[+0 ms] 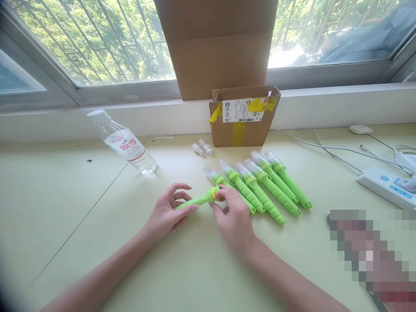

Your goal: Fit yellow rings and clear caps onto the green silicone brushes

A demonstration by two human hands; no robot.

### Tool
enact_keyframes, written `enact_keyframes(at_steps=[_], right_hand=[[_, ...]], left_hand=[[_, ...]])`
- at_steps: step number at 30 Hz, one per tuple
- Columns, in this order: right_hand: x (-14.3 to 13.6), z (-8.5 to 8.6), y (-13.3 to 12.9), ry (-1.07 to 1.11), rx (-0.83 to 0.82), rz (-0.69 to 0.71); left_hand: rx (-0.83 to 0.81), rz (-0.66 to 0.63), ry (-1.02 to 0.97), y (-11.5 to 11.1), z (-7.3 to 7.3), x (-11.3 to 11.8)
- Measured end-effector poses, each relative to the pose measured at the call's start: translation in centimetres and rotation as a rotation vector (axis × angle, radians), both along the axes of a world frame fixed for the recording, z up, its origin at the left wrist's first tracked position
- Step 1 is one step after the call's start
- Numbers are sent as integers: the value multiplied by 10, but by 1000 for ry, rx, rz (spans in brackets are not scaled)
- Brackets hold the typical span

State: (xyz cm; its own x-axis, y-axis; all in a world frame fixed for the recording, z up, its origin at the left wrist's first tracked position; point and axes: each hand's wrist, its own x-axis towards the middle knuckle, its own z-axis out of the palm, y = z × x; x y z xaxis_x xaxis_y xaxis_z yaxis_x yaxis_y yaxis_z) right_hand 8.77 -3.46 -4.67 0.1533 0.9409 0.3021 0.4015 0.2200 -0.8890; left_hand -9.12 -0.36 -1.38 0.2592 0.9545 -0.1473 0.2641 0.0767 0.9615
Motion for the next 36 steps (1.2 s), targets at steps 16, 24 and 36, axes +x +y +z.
enact_keyframes(at_steps=[16, 24, 36], right_hand=[[1, 1, 1, 23, -34, 13], [1, 4, 1, -6, -59, -10], [0, 4, 0, -9, -32, -27]], left_hand=[[192, 175, 78, -6, -3, 3], [193, 171, 103, -7, -1, 5], [235, 162, 96, -9, -2, 6]])
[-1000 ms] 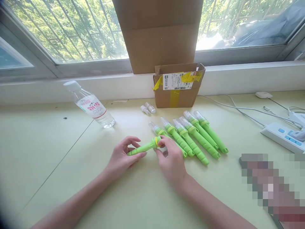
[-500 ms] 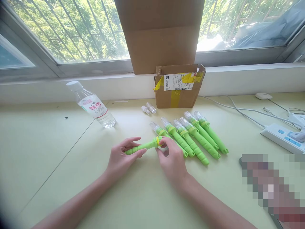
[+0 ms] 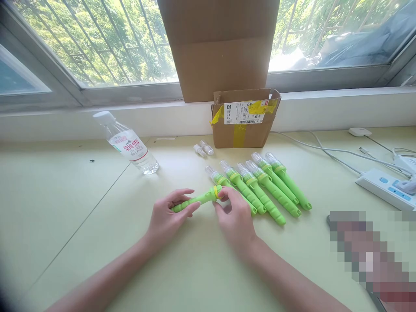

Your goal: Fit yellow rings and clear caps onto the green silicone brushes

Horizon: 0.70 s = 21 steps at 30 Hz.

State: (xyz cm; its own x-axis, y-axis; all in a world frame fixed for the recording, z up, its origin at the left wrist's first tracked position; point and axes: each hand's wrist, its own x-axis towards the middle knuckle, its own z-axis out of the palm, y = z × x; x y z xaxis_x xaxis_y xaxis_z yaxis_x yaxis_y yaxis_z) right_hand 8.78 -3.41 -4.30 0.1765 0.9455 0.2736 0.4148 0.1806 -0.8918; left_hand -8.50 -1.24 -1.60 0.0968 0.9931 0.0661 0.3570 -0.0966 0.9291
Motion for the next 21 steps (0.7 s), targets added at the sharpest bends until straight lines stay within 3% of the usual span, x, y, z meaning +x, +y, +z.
enact_keyframes(at_steps=[14, 18, 21], right_hand=[[1, 0, -1, -6, -3, 21], [1, -1, 0, -10, 4, -12], [0, -2, -1, 2, 24, -33]], left_hand=[[-170, -76, -92, 5, 2, -4], [-60, -140, -15, 6, 1, -5], [49, -111, 59, 5, -2, -5]])
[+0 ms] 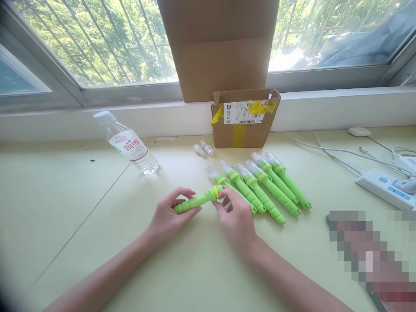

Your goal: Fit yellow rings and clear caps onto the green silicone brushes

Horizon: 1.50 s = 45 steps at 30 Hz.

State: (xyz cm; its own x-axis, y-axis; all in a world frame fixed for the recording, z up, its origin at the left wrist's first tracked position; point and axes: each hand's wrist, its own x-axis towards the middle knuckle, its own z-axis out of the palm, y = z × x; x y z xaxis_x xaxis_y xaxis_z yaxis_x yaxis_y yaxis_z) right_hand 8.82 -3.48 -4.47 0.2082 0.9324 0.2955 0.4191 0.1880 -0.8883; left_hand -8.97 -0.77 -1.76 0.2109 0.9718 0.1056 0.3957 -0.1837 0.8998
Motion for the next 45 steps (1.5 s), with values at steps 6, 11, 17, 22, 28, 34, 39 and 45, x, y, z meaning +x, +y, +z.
enact_keyframes(at_steps=[6, 11, 17, 22, 28, 34, 39, 45], right_hand=[[0, 1, 0, 23, 17, 7], [1, 3, 1, 31, 8, 19], [0, 3, 1, 31, -6, 26], [0, 4, 1, 36, 3, 36], [0, 4, 0, 33, 6, 41], [0, 3, 1, -7, 12, 52], [0, -1, 0, -16, 51, 41], [0, -4, -2, -28, 71, 3]], left_hand=[[133, 84, 55, -1, -5, 1], [109, 76, 48, -1, -2, 1], [31, 74, 11, -1, -1, 0], [-78, 57, -69, 0, -1, 0], [-159, 47, -134, 0, 4, 1], [-257, 34, -181, 1, 7, 1], [-338, -37, -128, 3, 7, -1], [-122, -80, -28, 4, 3, -3]])
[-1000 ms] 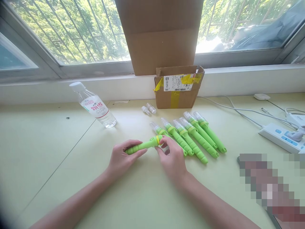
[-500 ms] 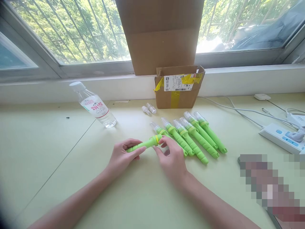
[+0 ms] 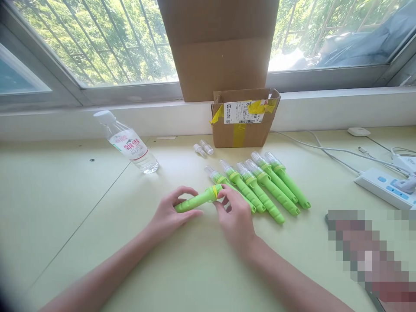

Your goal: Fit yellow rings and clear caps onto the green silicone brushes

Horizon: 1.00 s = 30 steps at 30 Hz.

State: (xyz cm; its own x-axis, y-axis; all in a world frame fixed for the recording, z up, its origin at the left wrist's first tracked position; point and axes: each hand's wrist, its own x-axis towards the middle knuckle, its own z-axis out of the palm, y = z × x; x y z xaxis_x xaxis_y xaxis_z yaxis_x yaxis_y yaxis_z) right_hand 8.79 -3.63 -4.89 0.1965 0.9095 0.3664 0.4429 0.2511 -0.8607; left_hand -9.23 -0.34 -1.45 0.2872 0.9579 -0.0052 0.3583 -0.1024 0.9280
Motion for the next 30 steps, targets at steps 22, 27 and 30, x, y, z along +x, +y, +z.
enact_keyframes(at_steps=[22, 27, 30], right_hand=[[-1, 3, 2, -16, 5, -11], [-1, 4, 2, -13, 8, 3], [-1, 4, 1, -11, 10, 17]], left_hand=[[233, 86, 142, -7, -9, 4], [197, 78, 154, -8, -9, 3], [146, 58, 140, -8, -7, 3]])
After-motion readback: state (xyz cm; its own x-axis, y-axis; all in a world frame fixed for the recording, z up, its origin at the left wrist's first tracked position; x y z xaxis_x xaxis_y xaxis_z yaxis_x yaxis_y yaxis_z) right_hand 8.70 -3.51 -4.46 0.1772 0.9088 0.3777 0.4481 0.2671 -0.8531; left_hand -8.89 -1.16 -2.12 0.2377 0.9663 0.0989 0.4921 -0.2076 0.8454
